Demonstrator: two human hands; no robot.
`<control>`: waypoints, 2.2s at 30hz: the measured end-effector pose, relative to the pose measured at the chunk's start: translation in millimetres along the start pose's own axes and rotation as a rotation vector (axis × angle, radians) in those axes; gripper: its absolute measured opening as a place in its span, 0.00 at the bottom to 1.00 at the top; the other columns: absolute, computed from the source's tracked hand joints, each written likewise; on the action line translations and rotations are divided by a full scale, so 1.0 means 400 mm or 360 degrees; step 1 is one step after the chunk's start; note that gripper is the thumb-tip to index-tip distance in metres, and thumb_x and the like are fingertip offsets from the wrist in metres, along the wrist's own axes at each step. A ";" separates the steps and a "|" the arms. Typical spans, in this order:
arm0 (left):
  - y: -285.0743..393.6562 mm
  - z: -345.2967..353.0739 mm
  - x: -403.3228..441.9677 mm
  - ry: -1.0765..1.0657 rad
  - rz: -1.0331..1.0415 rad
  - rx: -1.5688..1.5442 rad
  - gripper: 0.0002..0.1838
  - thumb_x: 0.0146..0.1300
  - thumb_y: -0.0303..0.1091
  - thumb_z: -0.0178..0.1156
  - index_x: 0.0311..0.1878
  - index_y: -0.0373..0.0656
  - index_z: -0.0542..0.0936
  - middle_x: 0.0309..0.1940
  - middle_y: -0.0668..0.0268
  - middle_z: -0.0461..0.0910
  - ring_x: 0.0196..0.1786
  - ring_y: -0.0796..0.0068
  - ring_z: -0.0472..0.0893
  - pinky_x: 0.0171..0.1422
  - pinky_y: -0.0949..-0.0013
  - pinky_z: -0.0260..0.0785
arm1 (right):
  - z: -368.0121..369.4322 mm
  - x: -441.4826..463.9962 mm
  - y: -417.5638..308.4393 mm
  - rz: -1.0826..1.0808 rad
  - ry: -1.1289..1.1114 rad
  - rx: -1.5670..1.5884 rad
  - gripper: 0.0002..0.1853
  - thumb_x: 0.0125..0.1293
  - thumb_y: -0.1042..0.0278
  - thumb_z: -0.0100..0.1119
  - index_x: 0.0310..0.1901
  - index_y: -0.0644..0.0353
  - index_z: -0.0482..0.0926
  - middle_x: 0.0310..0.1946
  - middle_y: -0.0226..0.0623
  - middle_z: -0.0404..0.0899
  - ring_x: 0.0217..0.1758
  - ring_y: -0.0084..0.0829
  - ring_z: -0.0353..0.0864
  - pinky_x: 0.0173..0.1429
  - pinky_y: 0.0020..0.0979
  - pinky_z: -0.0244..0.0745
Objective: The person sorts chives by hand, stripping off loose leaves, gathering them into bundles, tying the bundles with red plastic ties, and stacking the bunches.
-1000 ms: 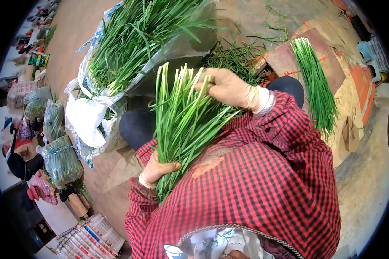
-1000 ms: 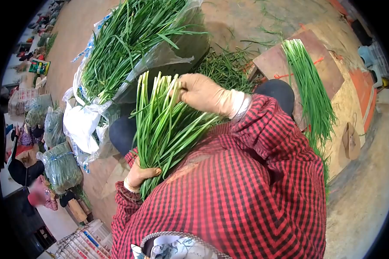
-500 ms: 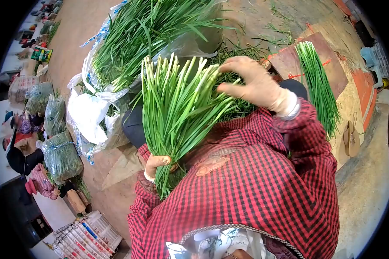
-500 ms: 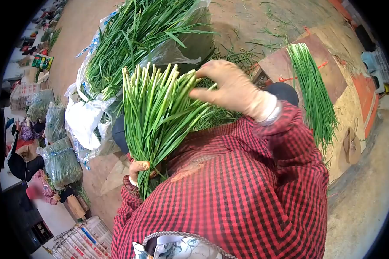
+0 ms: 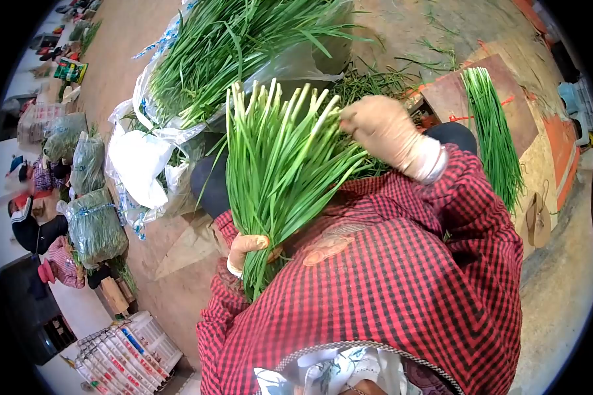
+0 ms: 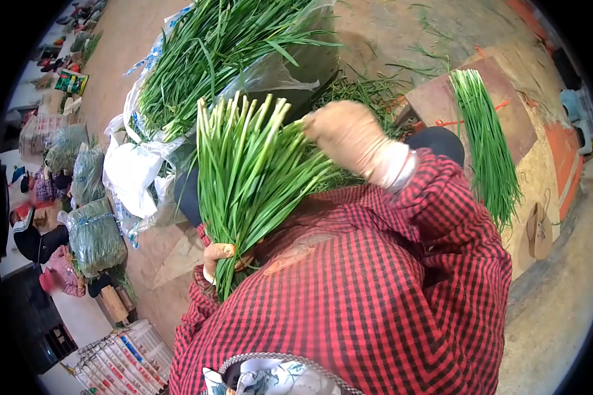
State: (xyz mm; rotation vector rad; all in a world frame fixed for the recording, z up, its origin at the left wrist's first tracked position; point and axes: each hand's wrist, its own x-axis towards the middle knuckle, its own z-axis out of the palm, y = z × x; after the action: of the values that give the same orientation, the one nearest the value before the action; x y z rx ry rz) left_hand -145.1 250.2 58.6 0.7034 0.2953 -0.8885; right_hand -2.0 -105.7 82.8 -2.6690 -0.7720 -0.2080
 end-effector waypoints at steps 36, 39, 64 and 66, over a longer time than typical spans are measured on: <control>0.087 0.109 -0.044 0.0202 0.0014 0.1096 0.38 0.47 0.25 0.74 0.64 0.38 0.70 0.51 0.67 0.79 0.51 0.75 0.77 0.58 0.68 0.68 | -0.075 0.076 0.019 -0.0257 -0.0840 0.1737 0.27 0.65 0.51 0.65 0.58 0.63 0.76 0.48 0.39 0.83 0.51 0.29 0.79 0.58 0.33 0.73; 0.096 0.147 -0.051 0.0269 0.0022 0.1154 0.33 0.49 0.26 0.73 0.60 0.38 0.74 0.45 0.69 0.80 0.47 0.79 0.76 0.53 0.71 0.69 | -0.015 0.063 0.000 -0.0136 -0.0750 0.1815 0.21 0.65 0.58 0.66 0.55 0.60 0.78 0.42 0.37 0.85 0.42 0.24 0.78 0.49 0.31 0.74; 0.166 0.222 -0.028 0.0667 0.0484 0.3005 0.37 0.44 0.19 0.66 0.63 0.50 0.75 0.43 0.63 0.83 0.46 0.67 0.83 0.49 0.68 0.74 | -0.067 -0.044 -0.123 -0.0225 -0.0166 0.1608 0.07 0.64 0.65 0.63 0.38 0.59 0.82 0.31 0.36 0.81 0.37 0.34 0.82 0.46 0.32 0.76; 0.180 0.216 -0.034 0.0817 0.0523 0.3600 0.48 0.37 0.23 0.66 0.69 0.61 0.69 0.44 0.61 0.79 0.43 0.55 0.81 0.42 0.59 0.75 | -0.063 -0.067 -0.080 -0.0099 -0.0184 0.1737 0.08 0.67 0.67 0.61 0.39 0.64 0.81 0.27 0.39 0.80 0.30 0.29 0.81 0.37 0.27 0.75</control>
State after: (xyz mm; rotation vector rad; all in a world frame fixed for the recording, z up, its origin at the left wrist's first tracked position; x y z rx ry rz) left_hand -100.5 231.1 160.9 2.9550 -0.5871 -0.3412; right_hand -42.9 -102.7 109.4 -1.6271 -0.7079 0.2881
